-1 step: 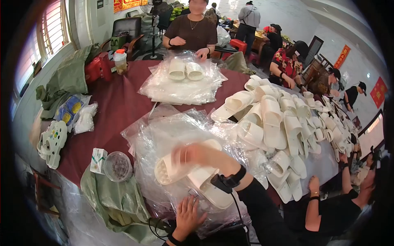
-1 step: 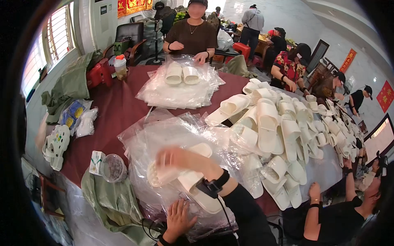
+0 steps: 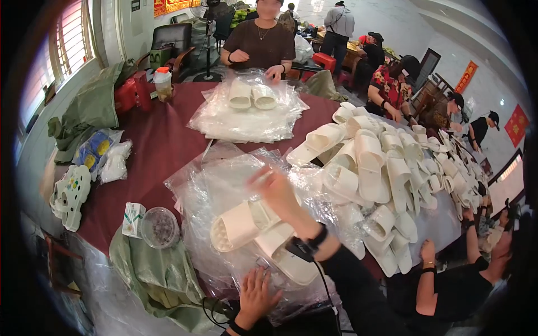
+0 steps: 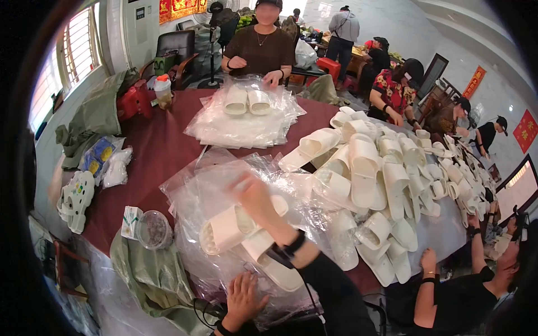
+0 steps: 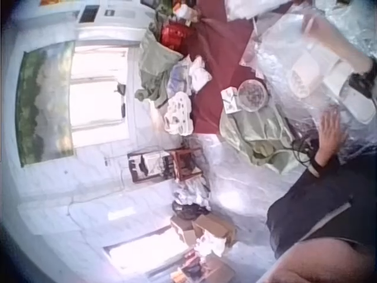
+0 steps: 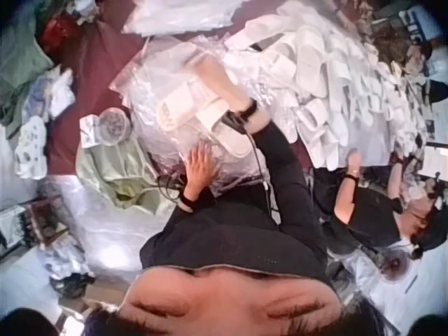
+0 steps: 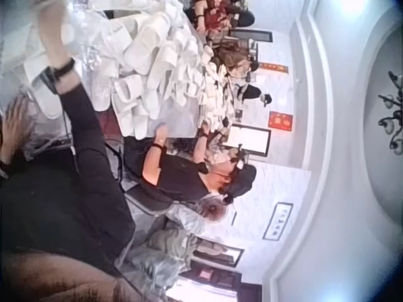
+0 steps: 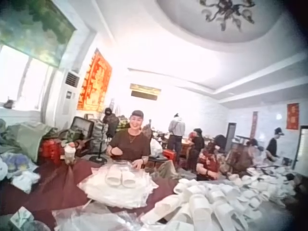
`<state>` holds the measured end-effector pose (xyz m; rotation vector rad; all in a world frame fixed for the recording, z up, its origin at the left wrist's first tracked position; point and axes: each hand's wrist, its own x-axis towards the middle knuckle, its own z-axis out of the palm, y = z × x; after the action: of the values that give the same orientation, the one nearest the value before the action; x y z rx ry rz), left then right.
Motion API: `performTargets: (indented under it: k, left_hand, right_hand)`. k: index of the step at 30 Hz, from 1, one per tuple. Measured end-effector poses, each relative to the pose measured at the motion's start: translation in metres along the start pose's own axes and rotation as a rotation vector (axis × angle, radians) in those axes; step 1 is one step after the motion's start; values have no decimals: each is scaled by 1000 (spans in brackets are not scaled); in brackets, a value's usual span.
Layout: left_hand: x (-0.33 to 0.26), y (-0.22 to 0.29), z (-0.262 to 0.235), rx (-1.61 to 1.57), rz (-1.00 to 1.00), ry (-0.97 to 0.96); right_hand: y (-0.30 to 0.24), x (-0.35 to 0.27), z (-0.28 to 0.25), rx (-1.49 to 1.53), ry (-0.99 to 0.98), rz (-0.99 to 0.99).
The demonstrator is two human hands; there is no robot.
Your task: Packing finished white sandals into plastic bags at a manufacturing facility.
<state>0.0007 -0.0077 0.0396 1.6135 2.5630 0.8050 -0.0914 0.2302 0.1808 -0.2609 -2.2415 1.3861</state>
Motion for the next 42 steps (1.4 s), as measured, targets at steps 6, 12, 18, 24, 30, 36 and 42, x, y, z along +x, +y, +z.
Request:
performTargets:
  k: [6, 12, 18, 24, 30, 36, 42]
  left_hand:
    - [2, 5, -2, -17, -9, -29]
    - [0, 1, -6, -26, -26, -54]
    - [-5, 2, -1, -4, -6, -52]
    - [0, 4, -2, -14, 1, -71]
    - [0, 2, 1, -49, -8, -39]
    - [1, 6, 0, -10, -1, 14]
    - [-1, 3, -8, 91, 19, -49]
  right_hand:
    - [59, 1, 10, -392, 365, -16]
    - [59, -6, 26, -629, 1, 3]
    - [59, 1, 20, -741, -180, 159]
    - [46, 25, -9, 814, 112, 738]
    - [45, 21, -14, 569, 115, 615]
    - [49, -3, -17, 53, -32, 343]
    - [64, -42, 26, -390, -235, 373]
